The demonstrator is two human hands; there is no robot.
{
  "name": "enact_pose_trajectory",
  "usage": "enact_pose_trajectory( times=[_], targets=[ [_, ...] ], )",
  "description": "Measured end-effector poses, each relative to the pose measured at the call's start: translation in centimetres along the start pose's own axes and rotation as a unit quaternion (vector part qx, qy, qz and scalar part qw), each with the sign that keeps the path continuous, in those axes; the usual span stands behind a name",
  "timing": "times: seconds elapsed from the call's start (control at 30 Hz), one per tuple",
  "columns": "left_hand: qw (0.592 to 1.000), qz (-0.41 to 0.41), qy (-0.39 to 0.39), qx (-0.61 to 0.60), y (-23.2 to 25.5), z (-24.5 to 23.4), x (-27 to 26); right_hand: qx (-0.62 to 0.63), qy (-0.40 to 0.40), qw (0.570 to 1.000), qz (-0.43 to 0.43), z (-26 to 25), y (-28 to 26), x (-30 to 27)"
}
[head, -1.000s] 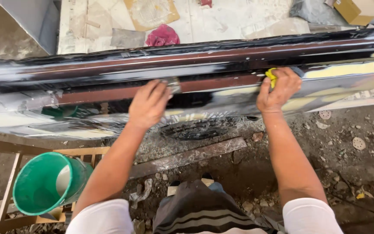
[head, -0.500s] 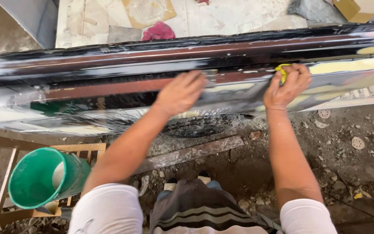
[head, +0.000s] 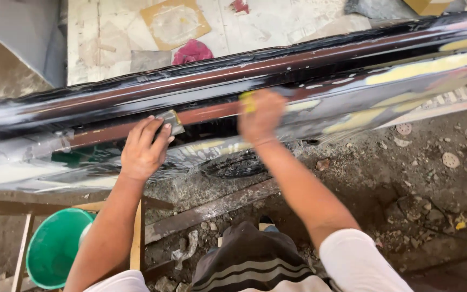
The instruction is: The person scrubs a car bumper with a yellow sponge and a sanding block, repeatedly dipping the tools into a green bucket of water. They alternate between scrubbing the surface and rinsing the tools to clean the bumper.
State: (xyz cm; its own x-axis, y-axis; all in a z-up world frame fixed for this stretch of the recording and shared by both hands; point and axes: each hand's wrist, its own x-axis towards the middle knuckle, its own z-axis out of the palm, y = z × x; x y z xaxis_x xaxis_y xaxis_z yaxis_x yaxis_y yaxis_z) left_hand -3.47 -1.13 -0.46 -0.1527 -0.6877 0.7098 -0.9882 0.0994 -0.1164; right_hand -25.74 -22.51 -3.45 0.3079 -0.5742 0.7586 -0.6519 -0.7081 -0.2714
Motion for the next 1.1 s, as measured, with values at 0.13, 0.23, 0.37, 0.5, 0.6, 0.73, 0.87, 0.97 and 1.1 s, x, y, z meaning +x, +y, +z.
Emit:
enact_pose_trajectory(
  times=[0.13, 0.23, 0.37, 0.5, 0.6, 0.73, 0.87, 0.97, 1.1],
  targets=[
    [1.0, -0.007, -0.001, -0.001, -0.4, 0.1, -0.5, 0.136, -0.073, 0.977, -0.149, 2.7, -9.5, -1.3],
    [1.0, -0.018, 0.019, -0.011, -1.3, -0.2, -1.1, 0.115, -0.023, 0.962, -0.248, 3.6, -8.8, -1.6],
    [1.0, -0.003, 0.013, -0.022, -1.9, -0.2, -1.7, 0.082, -0.066, 0.961, -0.257, -0.2, -1.7, 0.1],
    [0.999, -0.007, 0.031, -0.012, -1.5, 0.1, -1.4, 0.006, 0.069, 0.996, -0.05, -4.2, 10.8, 0.3],
    [0.999, -0.016, 0.023, -0.035, -1.3, 0.7, -1.6, -0.089, 0.121, 0.986, 0.069, -7.3, 17.5, 1.1],
    [0.998, -0.009, 0.015, -0.064, 1.4, 2.0, 0.5, -0.107, 0.083, 0.987, 0.083, -8.3, 19.6, 1.0],
    [0.996, -0.004, 0.025, -0.087, 5.0, 4.6, 3.6, 0.061, 0.067, 0.976, 0.2, -8.2, 18.8, 0.3],
    [0.992, 0.005, 0.039, -0.121, 9.3, 6.8, 6.5, 0.252, -0.01, 0.938, 0.239, -9.2, 19.1, -0.9],
    [0.978, 0.022, 0.067, -0.197, 16.6, 8.5, 11.5, 0.459, -0.245, 0.815, 0.253, -11.5, 20.7, -1.7]
  ],
)
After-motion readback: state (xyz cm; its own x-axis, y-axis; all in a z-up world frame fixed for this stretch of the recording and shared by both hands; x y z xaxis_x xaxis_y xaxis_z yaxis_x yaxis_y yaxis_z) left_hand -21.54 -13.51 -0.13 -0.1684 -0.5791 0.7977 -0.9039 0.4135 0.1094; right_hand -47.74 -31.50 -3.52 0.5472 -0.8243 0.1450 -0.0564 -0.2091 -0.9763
